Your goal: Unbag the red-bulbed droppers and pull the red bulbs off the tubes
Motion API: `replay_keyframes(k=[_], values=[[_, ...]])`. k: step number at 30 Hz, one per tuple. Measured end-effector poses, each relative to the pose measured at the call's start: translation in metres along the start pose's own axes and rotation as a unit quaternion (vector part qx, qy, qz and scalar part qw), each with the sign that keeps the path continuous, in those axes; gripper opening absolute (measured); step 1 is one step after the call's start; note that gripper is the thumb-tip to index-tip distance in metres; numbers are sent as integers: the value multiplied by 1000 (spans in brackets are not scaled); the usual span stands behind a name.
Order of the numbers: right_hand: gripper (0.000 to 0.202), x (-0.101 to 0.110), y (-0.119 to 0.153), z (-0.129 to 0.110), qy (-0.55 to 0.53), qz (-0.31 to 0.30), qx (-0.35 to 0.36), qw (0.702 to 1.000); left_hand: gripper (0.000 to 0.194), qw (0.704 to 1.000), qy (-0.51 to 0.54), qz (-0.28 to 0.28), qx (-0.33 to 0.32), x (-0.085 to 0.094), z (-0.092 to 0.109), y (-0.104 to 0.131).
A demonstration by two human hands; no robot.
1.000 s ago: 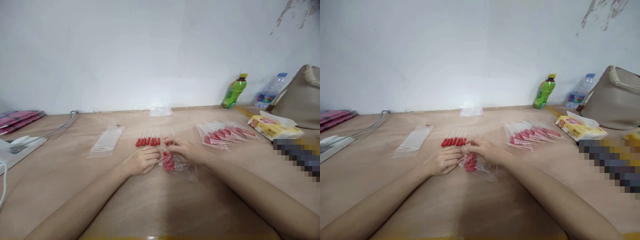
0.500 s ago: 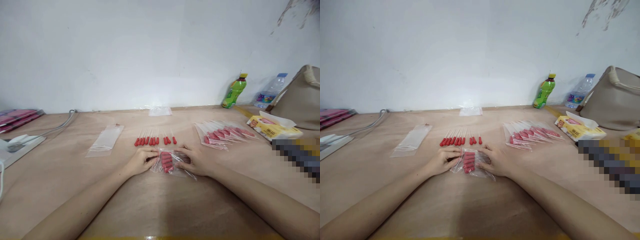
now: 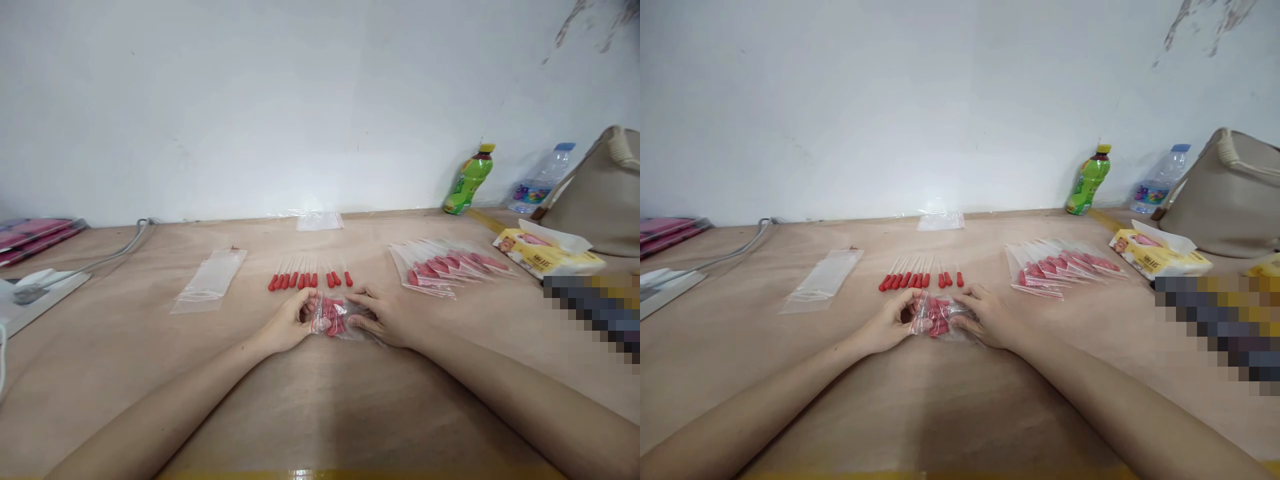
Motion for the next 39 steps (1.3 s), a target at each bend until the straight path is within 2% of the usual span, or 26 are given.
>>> replay_keyframes(k=[4,11,14,20,23,25,27,29,31,33,35,37,39], values=[[32,-3,0,2,9,-2,4,1000,32,1000,7,-6,-6,-4,-1,-1],[35,-4,0,2,19,9,9,1000,24,991,-101,46,-76,-4,11,7],[38,-6,1,4,24,4,4,1000,24,987,-124,47,-92,-4,12,8],[42,-7,1,5,27,3,17,999,25,996,-24,43,-76,-4,1,4],[43,-7,2,5,23,12,9,1000,25,997,7,54,-53,3,0,2],[42,-6,2,5,10,18,4,1000,26,998,8,60,-20,16,4,1],[42,-6,2,6,-4,18,1,1000,30,998,-8,42,37,37,9,1],[41,-6,2,7,-14,16,-3,1000,32,995,-36,25,84,65,18,4],[40,-6,2,7,-19,19,-7,1000,33,993,-39,44,98,99,28,11],[39,-6,2,7,-20,22,-11,999,33,988,-28,110,105,130,38,20],[39,-5,3,7,-18,18,-16,1000,35,979,2,179,97,151,46,28],[39,-4,2,6,-17,9,-20,1000,40,967,16,243,71,158,49,31],[40,-3,2,5,-16,4,-24,1000,43,954,-20,297,35,155,45,28]])
Point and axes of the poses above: each hand's wrist, its own y-axis away from the middle knuckle, its own x-axis out of the back of the hand, z = x × y, the point moved 3 cm from there along -y, towards the middle knuckle, and after that the axes turned 14 degrees about x, right-handed, at the moved point
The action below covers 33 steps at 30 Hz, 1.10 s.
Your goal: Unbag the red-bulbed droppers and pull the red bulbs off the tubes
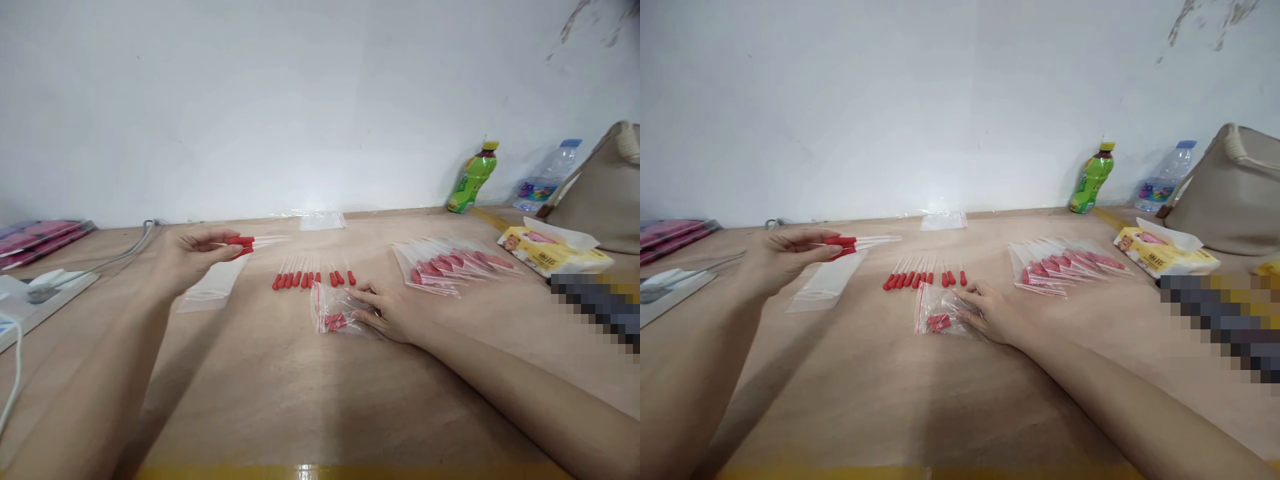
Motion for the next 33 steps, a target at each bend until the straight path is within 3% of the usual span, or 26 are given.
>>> replay_keyframes(k=[3,5,8,11,14,16,19,24,28,33], values=[[39,1,0,0,1,1,1,1000,32,985,-115,77,-107,-25,-18,-2],[38,1,-1,-1,-1,5,9,1000,25,952,-216,96,-194,-44,-35,-3],[36,1,-1,-1,1,12,12,1000,30,898,-335,28,-283,-65,-59,-1],[35,2,-1,-3,7,7,3,1000,35,866,-395,7,-306,-70,-72,0],[35,3,-1,-3,2,0,0,1000,35,856,-419,7,-302,-72,-77,-2],[35,3,-1,-3,-1,1,7,1000,34,861,-415,1,-294,-75,-78,-4],[35,1,-1,-1,-1,-1,14,1000,34,893,-361,-8,-271,-78,-75,-4],[34,0,0,0,-1,4,14,1000,43,947,-272,-1,-173,-77,-76,-2],[33,1,0,-1,-3,1,17,1000,46,958,-260,-27,-121,-79,-84,-1],[33,3,-2,-3,-6,5,21,1000,49,964,-242,-17,-112,-79,-87,1]])
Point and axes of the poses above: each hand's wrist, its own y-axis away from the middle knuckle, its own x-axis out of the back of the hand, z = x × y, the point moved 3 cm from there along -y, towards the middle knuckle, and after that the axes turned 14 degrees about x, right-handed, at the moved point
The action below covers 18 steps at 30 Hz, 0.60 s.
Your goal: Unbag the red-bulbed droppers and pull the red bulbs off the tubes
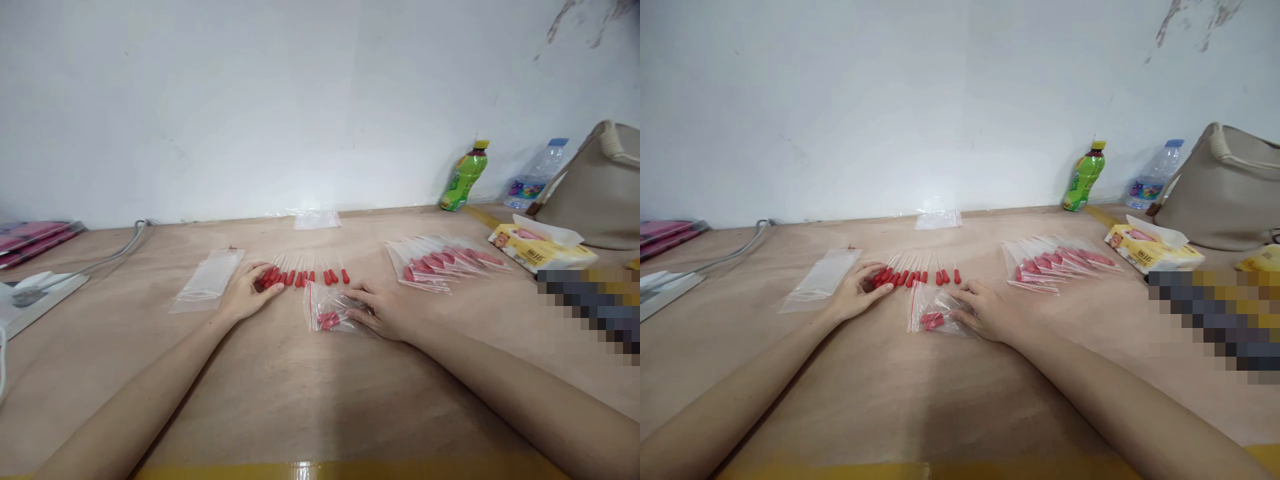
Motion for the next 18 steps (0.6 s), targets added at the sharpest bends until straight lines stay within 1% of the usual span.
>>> replay_keyframes(k=[5,7,8,10,11,12,14,16,18], values=[[34,0,2,1,20,-4,-2,1000,55,1000,-2,7,5,0,0,0],[34,0,3,1,18,-3,4,1000,55,1000,-8,23,-3,3,3,2],[35,-1,3,1,15,-2,8,1000,54,999,-8,41,-13,6,6,3],[35,0,3,0,5,-3,15,1000,43,996,0,76,-49,10,17,9],[35,0,2,-1,1,-4,17,1000,35,994,11,83,-72,11,24,13],[34,1,2,-2,-2,-6,18,1000,25,992,28,77,-100,12,32,19],[33,2,0,-4,-2,-9,19,1000,14,985,72,26,-152,7,50,30],[32,3,0,-4,4,-9,23,1000,14,971,122,-47,-199,0,68,41],[32,3,-1,-4,6,-7,28,1000,18,960,154,-115,-206,-7,81,48]])
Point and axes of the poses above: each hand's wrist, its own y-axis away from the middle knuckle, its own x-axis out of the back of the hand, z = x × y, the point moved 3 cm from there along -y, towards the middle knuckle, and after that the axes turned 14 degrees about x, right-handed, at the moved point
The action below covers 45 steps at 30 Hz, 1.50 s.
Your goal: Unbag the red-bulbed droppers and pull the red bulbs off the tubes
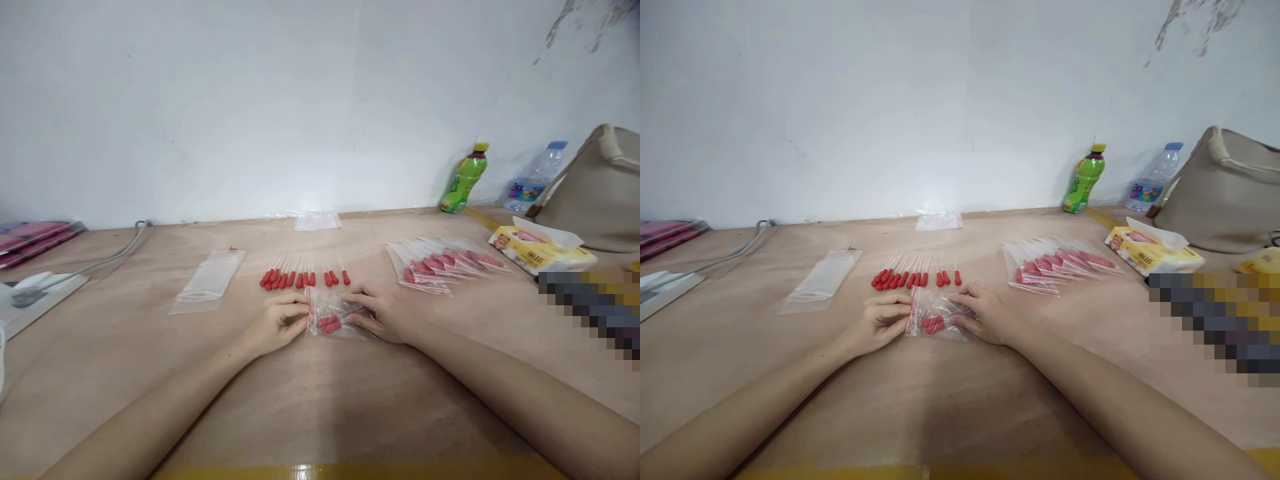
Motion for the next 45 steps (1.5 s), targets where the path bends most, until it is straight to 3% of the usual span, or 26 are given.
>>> replay_keyframes(k=[4,8,11,17,22,30,36,41,45], values=[[28,-3,0,1,9,5,-8,1000,24,994,32,-101,22,-13,10,-5],[25,-3,0,-1,39,10,-16,999,25,990,32,-135,-2,-14,16,-7],[28,-1,0,0,29,-7,-15,999,21,989,15,-144,-19,-15,18,-7],[34,-1,2,2,-14,-16,5,1000,31,993,-13,-107,-50,-16,15,-4],[27,0,0,-4,50,-5,-6,999,35,988,7,-150,-44,-20,13,-1],[26,1,0,-7,86,-6,-17,996,45,989,-35,-141,-25,-19,9,-3],[24,-5,1,-2,57,-6,-28,998,30,984,28,-173,17,-15,-6,-4],[22,-7,1,-2,73,-3,-36,997,27,978,65,-198,1,-14,-4,-4],[23,-9,1,-1,72,1,-41,997,33,984,33,-172,-36,-16,1,-6]])
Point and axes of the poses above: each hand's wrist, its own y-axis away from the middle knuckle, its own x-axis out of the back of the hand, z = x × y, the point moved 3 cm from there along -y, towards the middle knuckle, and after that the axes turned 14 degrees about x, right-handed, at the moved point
